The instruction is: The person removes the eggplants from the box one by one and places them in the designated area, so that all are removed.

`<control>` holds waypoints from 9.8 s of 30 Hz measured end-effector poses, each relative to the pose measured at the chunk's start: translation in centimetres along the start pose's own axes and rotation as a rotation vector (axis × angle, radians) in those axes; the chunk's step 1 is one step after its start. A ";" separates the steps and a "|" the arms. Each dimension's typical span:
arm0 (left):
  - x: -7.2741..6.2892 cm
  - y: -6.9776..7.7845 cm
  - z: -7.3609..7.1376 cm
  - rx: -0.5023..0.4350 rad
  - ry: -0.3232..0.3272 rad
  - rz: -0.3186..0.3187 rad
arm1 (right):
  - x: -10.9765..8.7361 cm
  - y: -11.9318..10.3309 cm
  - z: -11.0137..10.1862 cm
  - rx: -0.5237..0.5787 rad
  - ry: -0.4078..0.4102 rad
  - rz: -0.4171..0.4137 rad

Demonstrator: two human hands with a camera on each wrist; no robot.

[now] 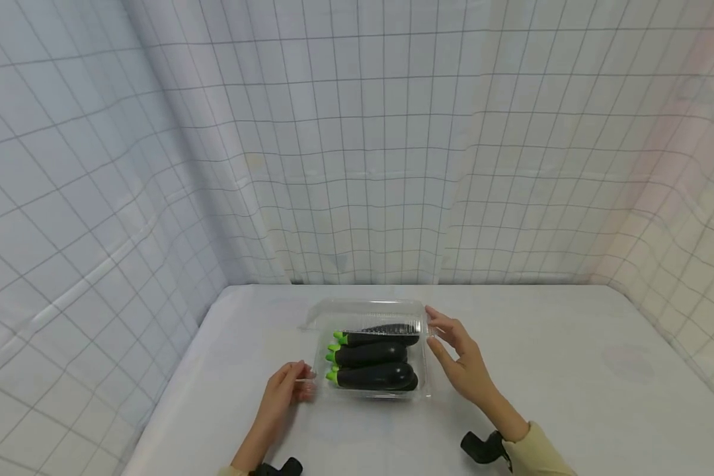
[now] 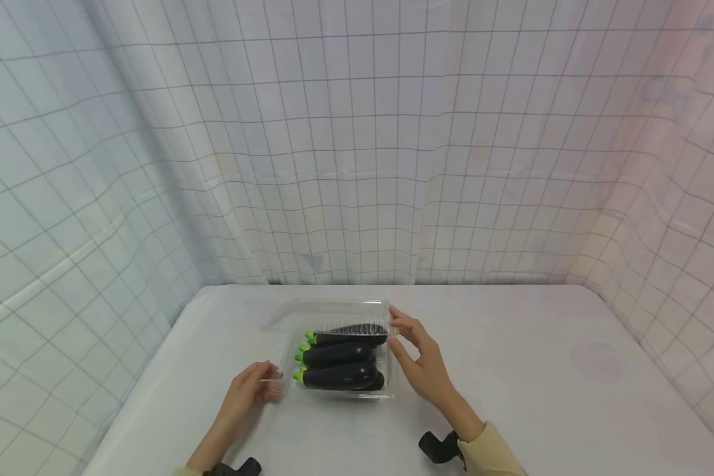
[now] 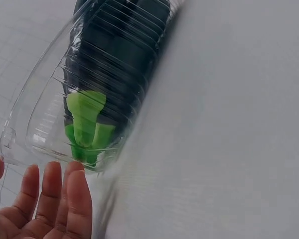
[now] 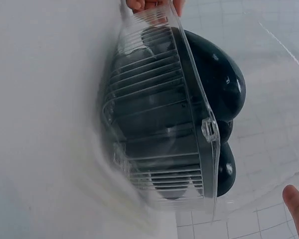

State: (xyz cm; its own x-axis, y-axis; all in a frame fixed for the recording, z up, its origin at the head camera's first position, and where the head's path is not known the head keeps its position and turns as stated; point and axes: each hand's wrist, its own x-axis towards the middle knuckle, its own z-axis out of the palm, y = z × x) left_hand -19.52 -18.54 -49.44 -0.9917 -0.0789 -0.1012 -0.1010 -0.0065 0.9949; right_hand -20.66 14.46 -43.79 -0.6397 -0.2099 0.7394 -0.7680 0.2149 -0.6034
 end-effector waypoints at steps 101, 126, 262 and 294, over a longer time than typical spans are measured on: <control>6.2 -0.7 1.8 -0.085 -0.273 0.192 | 0.1 9.2 3.8 0.014 -0.130 0.741; 0.7 0.1 0.2 0.193 0.008 0.175 | 1.2 4.7 3.2 0.059 -0.075 0.776; -0.6 -1.8 -1.5 0.125 -0.133 0.026 | -1.2 -1.8 5.9 -0.504 -0.538 -0.113; -0.5 -1.9 -1.5 0.100 -0.125 0.045 | -1.7 -1.0 5.7 -0.435 -0.474 -0.120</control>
State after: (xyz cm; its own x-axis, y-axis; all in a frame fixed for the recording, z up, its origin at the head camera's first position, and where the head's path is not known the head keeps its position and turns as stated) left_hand -18.66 -20.01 -51.25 -0.9969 0.0483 -0.0622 -0.0574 0.0942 0.9939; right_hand -18.97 9.17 -46.20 -0.5715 -0.6331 0.5221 -0.8155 0.5090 -0.2756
